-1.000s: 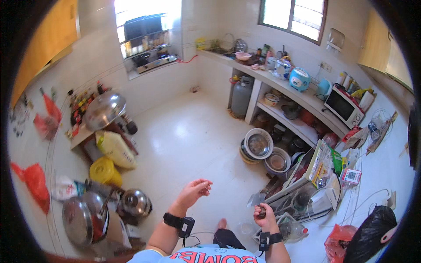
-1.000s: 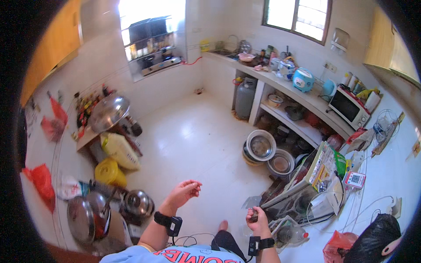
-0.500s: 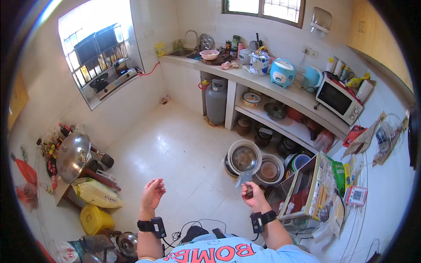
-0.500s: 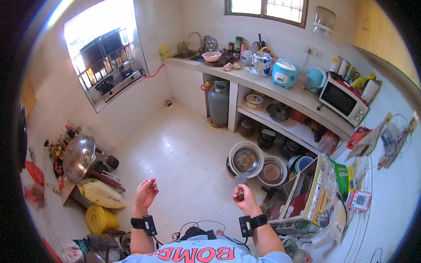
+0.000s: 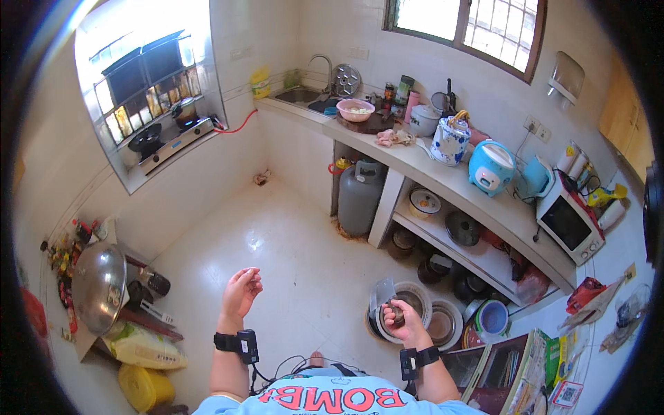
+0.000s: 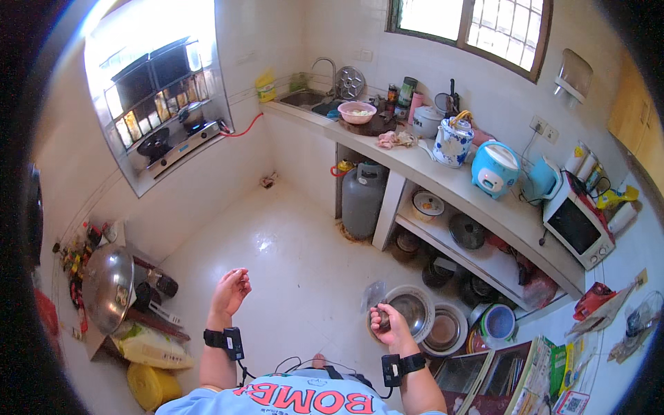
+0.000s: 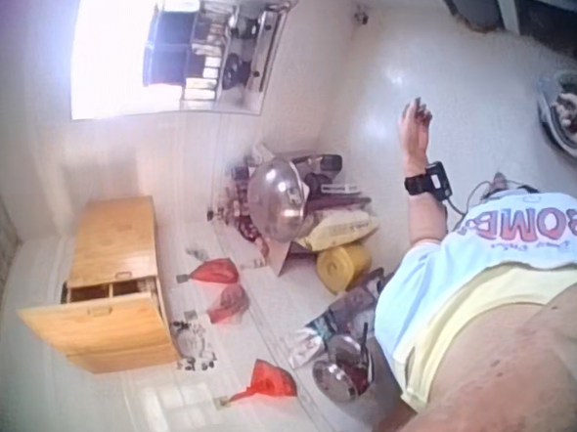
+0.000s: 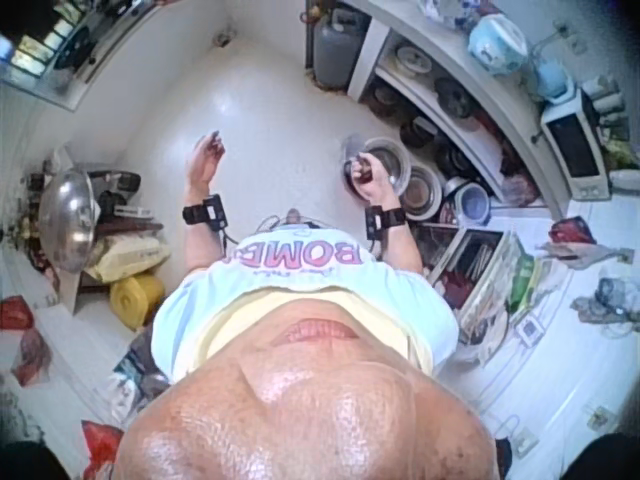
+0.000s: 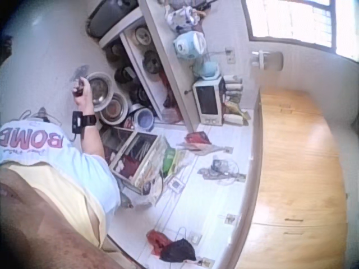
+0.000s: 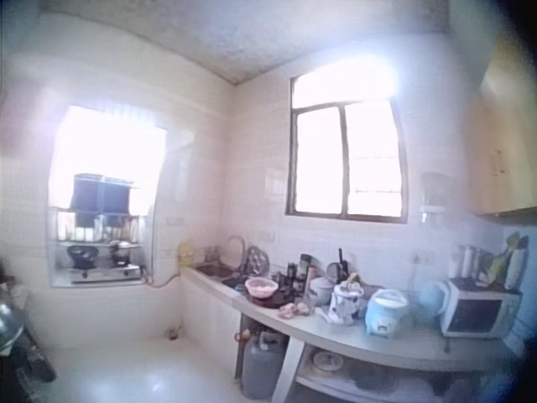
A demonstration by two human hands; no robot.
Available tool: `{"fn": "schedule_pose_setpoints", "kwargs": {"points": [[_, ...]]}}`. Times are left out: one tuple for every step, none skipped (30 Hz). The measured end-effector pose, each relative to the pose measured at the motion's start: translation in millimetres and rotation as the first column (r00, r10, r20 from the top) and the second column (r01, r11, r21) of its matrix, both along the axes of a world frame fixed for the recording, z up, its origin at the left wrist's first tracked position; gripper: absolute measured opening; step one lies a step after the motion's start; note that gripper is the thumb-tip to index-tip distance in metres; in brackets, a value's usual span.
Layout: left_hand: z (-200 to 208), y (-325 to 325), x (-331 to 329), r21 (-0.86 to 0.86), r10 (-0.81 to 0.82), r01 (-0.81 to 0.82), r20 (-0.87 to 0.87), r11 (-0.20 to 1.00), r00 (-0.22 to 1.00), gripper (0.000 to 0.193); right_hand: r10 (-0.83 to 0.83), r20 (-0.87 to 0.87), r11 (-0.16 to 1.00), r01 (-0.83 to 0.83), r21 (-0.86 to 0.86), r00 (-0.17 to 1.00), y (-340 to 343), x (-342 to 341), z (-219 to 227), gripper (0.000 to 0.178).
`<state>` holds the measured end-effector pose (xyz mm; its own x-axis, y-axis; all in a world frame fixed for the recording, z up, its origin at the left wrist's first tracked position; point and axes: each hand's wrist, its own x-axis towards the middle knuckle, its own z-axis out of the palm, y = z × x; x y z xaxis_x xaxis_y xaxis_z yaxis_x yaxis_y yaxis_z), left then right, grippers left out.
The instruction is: The person slices a squash into pieces with a cleaver, moves to a bucket to deposit peelings, and then handles green peppers in a blue basket.
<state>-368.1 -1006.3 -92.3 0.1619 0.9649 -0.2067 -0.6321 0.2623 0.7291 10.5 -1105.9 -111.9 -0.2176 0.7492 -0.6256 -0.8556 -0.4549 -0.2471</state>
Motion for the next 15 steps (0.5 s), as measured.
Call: {"fn": "schedule_pose_setpoints", "kwargs": {"points": [[3.8, 26.1, 2.3, 0.007, -0.003, 0.003, 0.003, 1.0, 1.0, 0.012, -0.005, 0.048, 0.999, 0.003, 0.047, 0.999, 17.0, 0.9, 6.4, 0.015], [1.6, 47.7, 6.8, 0.003, -0.027, 0.027, -0.009, 1.0, 1.0, 0.012, -0.031, 0.078, 0.998, 0.026, 0.064, 0.996, 29.9, 1.1, 9.5, 0.016], [-0.3, 69.0, 13.0, -0.001, -0.052, 0.052, -0.021, 0.999, 0.998, 0.012, -0.038, 0.076, 0.998, 0.034, 0.051, 0.996, 44.8, 2.2, 11.9, 0.016], [-1.5, 90.2, 23.1, -0.013, -0.06, 0.06, -0.023, 0.998, 0.998, 0.012, -0.07, 0.218, 0.994, 0.051, 0.092, 0.973, 60.7, 4.0, 14.2, 0.017], [-0.7, 107.5, 34.4, -0.019, -0.094, 0.093, -0.037, 0.995, 0.995, 0.013, -0.1, 0.35, 0.99, 0.057, 0.13, 0.931, 74.1, 4.3, 17.1, 0.019], [-1.8, 126.3, 46.6, -0.015, -0.128, 0.128, -0.047, 0.992, 0.991, 0.014, -0.106, 0.408, 0.99, 0.059, 0.126, 0.907, 89.3, 8.1, 20.4, 0.02], [-3.1, 142.0, 57.1, -0.02, -0.13, 0.129, -0.05, 0.991, 0.99, 0.014, -0.098, 0.415, 0.992, 0.055, 0.112, 0.904, 104.0, 14.5, 22.5, 0.02], [-4.3, 158.9, 69.0, -0.035, -0.179, 0.177, -0.04, 0.984, 0.983, 0.015, -0.097, 0.46, 0.992, 0.05, 0.115, 0.883, 118.6, 21.9, 23.1, 0.021], [-5.8, 176.1, 78.5, -0.051, -0.225, 0.223, -0.03, 0.973, 0.974, 0.015, -0.095, 0.503, 0.992, 0.041, 0.117, 0.859, 134.5, 29.3, 22.3, 0.021], [-6.9, 195.4, 85.8, -0.045, -0.23, 0.229, -0.027, 0.972, 0.973, 0.016, -0.087, 0.544, 0.991, 0.02, 0.129, 0.834, 155.0, 37.0, 20.4, 0.023], [-7.6, 215.4, 91.5, -0.056, -0.233, 0.231, -0.029, 0.971, 0.972, 0.016, -0.084, 0.541, 0.993, 0.023, 0.119, 0.837, 176.1, 43.0, 17.7, 0.023], [-7.1, 236.5, 97.2, -0.028, -0.239, 0.239, -0.022, 0.971, 0.971, 0.015, -0.103, 0.598, 0.989, 0.018, 0.147, 0.795, 199.2, 49.3, 16.1, 0.024], [-9.3, 255.0, 102.8, -0.001, -0.245, 0.245, -0.014, 0.969, 0.969, 0.014, -0.122, 0.652, 0.985, 0.01, 0.173, 0.748, 221.5, 55.8, 14.4, 0.025], [-7.5, 276.4, 105.9, 0.008, -0.242, 0.242, -0.022, 0.97, 0.97, 0.014, -0.152, 0.685, 0.977, 0.003, 0.214, 0.712, 249.3, 61.5, 17.1, 0.027], [-7.4, 297.5, 108.3, -0.007, -0.223, 0.223, -0.02, 0.975, 0.975, 0.014, -0.158, 0.679, 0.974, 0.002, 0.225, 0.717, 272.4, 68.7, 16.4, 0.027]]}}
